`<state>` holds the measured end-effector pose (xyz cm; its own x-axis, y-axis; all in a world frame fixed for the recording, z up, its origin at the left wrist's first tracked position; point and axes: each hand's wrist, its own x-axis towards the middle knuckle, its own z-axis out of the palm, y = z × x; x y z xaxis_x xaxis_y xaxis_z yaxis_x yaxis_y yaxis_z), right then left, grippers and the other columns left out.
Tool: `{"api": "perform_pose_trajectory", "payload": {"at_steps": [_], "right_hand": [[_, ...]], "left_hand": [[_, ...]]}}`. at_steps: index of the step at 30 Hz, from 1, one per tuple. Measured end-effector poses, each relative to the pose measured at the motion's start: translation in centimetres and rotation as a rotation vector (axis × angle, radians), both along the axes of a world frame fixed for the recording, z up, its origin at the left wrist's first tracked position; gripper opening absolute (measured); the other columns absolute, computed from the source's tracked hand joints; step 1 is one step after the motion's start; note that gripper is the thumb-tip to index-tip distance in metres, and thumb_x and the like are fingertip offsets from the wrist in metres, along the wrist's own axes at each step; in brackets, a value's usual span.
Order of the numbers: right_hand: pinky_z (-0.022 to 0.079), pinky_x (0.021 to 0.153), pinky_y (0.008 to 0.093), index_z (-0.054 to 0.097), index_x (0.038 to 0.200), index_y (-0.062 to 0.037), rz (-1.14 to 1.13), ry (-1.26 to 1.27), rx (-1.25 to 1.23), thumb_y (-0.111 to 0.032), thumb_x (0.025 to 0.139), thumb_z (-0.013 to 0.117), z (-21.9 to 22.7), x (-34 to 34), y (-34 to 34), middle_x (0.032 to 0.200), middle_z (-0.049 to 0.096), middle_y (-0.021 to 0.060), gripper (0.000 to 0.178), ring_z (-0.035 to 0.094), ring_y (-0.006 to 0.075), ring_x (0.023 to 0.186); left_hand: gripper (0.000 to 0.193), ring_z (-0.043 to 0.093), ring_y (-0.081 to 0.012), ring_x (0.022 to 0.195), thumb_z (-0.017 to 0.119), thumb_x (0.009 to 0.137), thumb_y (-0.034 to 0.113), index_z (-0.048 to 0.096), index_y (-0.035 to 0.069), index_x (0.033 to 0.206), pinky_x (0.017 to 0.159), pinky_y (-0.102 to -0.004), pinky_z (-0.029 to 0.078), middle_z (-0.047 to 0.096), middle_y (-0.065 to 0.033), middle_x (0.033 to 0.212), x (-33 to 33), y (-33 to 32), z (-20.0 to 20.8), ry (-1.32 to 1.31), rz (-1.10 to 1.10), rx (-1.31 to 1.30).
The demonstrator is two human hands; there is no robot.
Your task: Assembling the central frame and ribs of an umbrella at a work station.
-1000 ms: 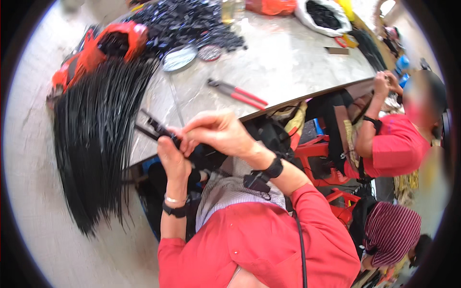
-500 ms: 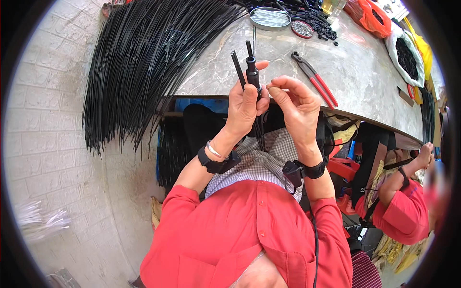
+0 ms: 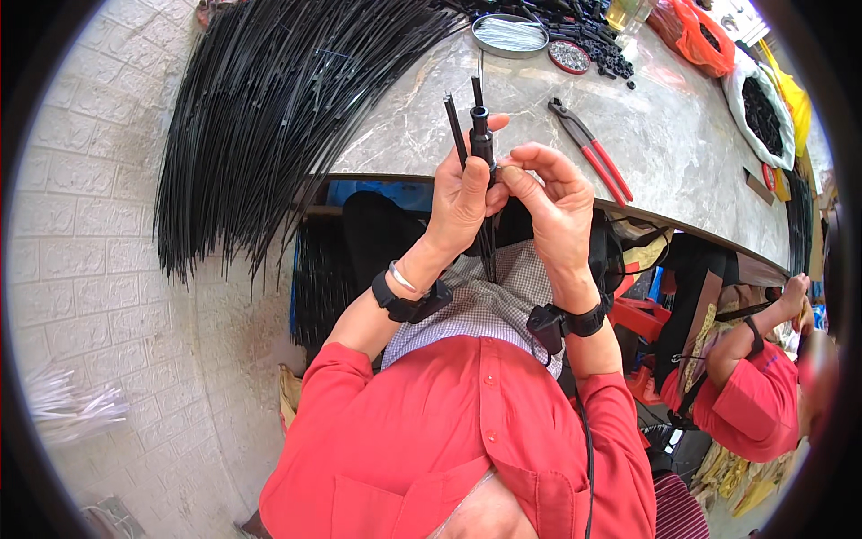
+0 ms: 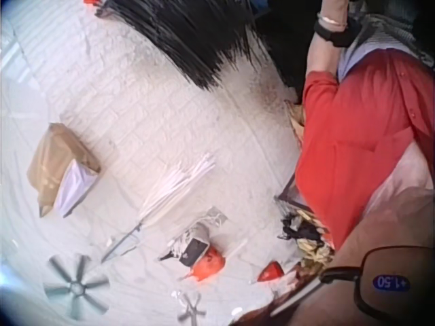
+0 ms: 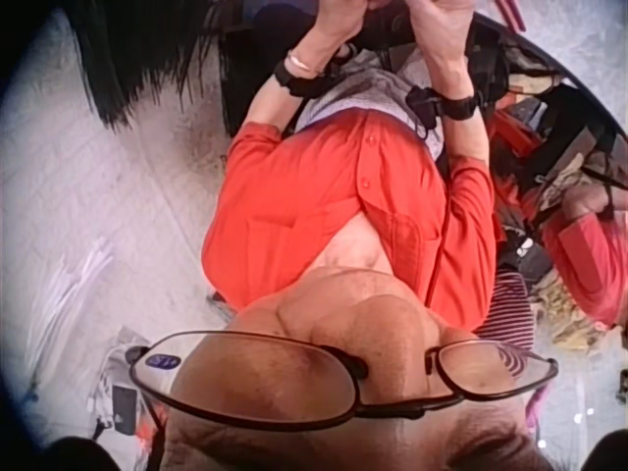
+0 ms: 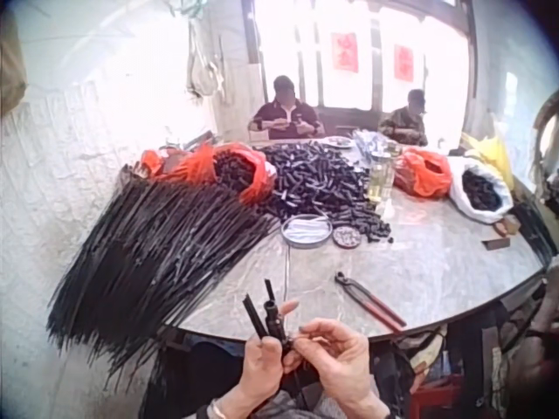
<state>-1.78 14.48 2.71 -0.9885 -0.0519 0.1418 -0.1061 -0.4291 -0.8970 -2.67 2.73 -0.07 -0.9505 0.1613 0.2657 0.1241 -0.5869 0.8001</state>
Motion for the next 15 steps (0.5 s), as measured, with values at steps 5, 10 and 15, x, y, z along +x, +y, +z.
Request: {"api": "perform_pose_trajectory", "payload": {"at_steps": [5,10,15], "right_hand": [[0.055,0.055,0.0264,0.058,0.1,0.0065,-0.01,0.003,-0.007,0.004,0.084,0.062,0.3,0.27,0.02,0.086,0.064,0.0125,0.017,0.065,0.0166,0.065],[0.055,0.055,0.026,0.058,0.099,0.0063,-0.047,0.037,0.043,0.005,0.084,0.061,0.65,0.55,0.01,0.086,0.064,0.0121,0.016,0.065,0.0161,0.066],[0.055,0.055,0.0256,0.058,0.099,0.0061,-0.042,0.025,0.054,0.005,0.084,0.061,0.61,0.66,0.06,0.086,0.064,0.012,0.016,0.065,0.016,0.066]], "left_hand": [[0.069,0.038,0.0005,0.056,0.053,0.086,0.053,0.039,0.003,0.132,0.046,-0.015,0.029,0.044,0.0072,0.071,0.09,0.09,0.03,-0.002,-0.009,0.012],[0.069,0.038,0.0007,0.056,0.054,0.086,0.053,0.04,0.003,0.132,0.047,-0.0147,0.029,0.046,0.007,0.071,0.24,0.15,0.16,-0.012,-0.005,0.01],[0.07,0.038,0.0006,0.056,0.054,0.086,0.053,0.04,0.002,0.131,0.046,-0.0149,0.029,0.046,0.0069,0.069,0.32,0.19,0.2,0.0,0.0,-0.003]]}}
